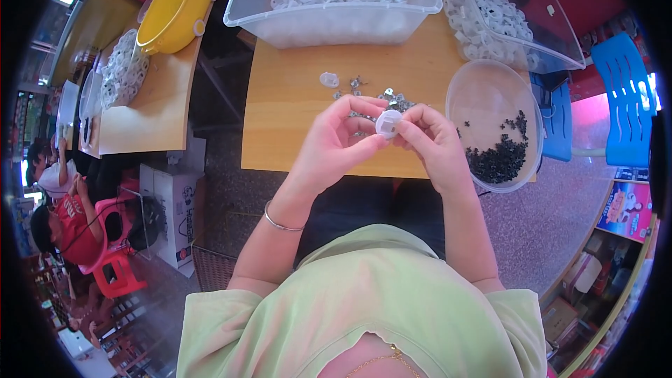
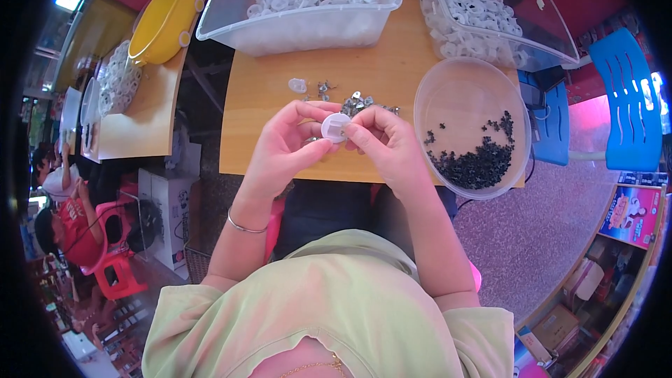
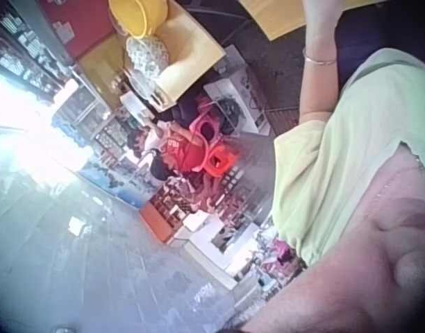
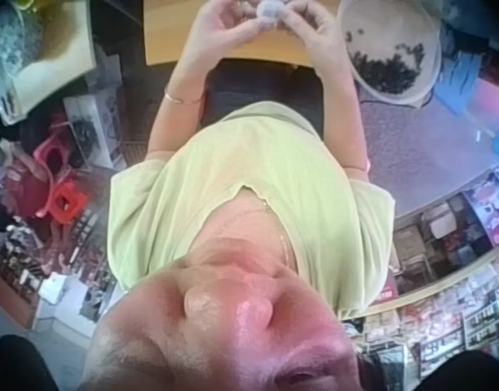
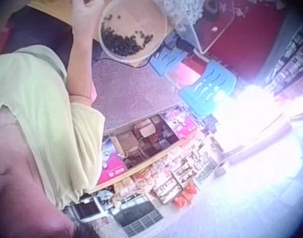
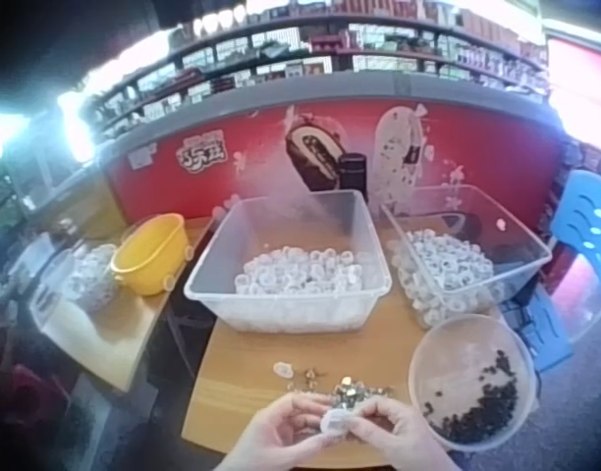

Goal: The person assembles small plastic housings and metal contacts with black pins by hand into housing units at an assembly table, taking components from plastic bins.

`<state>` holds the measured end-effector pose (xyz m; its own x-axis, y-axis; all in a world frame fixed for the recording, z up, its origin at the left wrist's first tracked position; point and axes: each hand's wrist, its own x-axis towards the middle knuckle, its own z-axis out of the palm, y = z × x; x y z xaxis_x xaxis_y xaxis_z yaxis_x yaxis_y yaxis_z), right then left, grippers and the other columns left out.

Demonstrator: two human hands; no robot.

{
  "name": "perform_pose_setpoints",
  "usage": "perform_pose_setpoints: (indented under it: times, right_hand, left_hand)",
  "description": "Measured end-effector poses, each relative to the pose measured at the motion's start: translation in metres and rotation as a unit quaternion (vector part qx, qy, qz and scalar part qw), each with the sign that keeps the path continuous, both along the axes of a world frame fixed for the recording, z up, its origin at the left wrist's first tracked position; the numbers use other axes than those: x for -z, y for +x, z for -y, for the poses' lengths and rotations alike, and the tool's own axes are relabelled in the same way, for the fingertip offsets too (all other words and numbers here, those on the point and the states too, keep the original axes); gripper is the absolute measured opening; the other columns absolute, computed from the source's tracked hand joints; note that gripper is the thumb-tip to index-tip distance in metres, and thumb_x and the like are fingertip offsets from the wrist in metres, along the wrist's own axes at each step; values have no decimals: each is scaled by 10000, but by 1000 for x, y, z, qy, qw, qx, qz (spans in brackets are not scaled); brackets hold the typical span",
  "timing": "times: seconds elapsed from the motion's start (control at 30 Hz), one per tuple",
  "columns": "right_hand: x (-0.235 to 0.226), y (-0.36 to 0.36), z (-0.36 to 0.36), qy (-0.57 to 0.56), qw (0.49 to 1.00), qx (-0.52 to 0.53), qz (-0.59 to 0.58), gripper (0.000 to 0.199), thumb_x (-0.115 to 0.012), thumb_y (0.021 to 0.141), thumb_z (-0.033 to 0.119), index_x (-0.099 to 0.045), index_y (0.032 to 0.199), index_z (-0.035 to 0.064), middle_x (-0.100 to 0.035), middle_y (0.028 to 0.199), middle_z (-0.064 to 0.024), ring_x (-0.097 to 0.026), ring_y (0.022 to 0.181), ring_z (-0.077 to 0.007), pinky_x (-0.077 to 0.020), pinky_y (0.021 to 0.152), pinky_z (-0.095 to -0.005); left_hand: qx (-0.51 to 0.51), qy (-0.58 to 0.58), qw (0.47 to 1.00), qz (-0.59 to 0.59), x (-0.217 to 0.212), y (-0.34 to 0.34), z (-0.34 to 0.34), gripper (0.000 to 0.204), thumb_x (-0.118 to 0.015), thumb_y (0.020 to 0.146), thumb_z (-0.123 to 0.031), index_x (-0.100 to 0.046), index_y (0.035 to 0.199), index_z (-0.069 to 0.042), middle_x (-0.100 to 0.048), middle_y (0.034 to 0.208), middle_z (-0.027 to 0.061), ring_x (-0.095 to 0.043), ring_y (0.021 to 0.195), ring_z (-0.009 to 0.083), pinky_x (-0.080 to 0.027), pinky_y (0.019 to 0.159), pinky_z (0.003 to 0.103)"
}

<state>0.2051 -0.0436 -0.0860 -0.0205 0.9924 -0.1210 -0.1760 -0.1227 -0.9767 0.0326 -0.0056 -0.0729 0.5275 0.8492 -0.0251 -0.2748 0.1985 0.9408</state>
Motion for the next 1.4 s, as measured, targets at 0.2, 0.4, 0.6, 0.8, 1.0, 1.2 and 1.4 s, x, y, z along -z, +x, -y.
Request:
perform_pose_setpoints:
  times: [0.2, 0.4, 0.6, 0.8, 1.0, 1.2, 1.4]
  right_hand:
    - [-1, 3, 3, -42, 995, -18, -91, 69, -558, 871, 102, -557, 888, 36, -586, 837, -10, -554, 740, -60, -425, 650, -176]
    - [-8, 10, 5, 6, 1000, 13, -19, 114, -589, 841, 51, -570, 948, 17, -602, 873, -35, -580, 806, -87, -451, 707, -218]
    - [-29, 11, 10, 55, 995, 76, -29, 183, -595, 805, -31, -581, 986, -15, -615, 912, -60, -585, 849, -102, -470, 786, -227]
    - [-32, 10, 12, 138, 990, 34, -22, 174, -594, 785, -71, -579, 956, -44, -548, 987, -89, -581, 888, -133, -472, 815, -238]
    - [-34, 10, 14, 118, 992, 26, -30, 125, -614, 769, -77, -573, 880, -41, -527, 993, -92, -573, 887, -137, -478, 802, -237]
    - [-31, 7, 12, 199, 969, 45, 138, 139, -689, 706, -42, -624, 808, 25, -594, 821, -57, -581, 742, -118, -469, 619, -221]
    - [-34, 1, 11, 272, 925, 58, 257, 140, -712, 679, -1, -639, 781, 59, -621, 760, -45, -582, 676, -133, -438, 526, -229]
  left_hand:
    - [-1, -17, 999, 38, 5, 0, 2, 230, -568, 811, 16, -504, 1031, 18, -594, 1011, 118, -597, 865, 147, -502, 751, 243]
    - [-14, -108, 987, 116, 6, -2, 3, 174, -486, 857, -29, -493, 1024, 21, -600, 986, 151, -624, 900, 239, -532, 792, 308]
    - [4, -170, 967, 192, 9, -1, 5, 168, -457, 878, -55, -481, 1022, 27, -593, 997, 160, -622, 909, 252, -532, 815, 328]
    - [8, -172, 966, 195, 9, 2, 7, 161, -453, 887, -56, -484, 1022, 25, -592, 995, 160, -620, 915, 239, -533, 813, 321]
    - [13, -168, 967, 192, 9, 2, 7, 169, -459, 894, -69, -495, 1028, 28, -592, 992, 150, -620, 902, 206, -539, 790, 294]
    - [26, -154, 972, 174, 8, 1, 7, 193, -472, 897, -72, -513, 1056, 29, -593, 1002, 127, -611, 908, 166, -534, 782, 263]
    - [40, -130, 978, 160, 10, 2, 7, 193, -516, 868, -38, -522, 1055, 9, -589, 1028, 117, -598, 932, 159, -510, 816, 277]
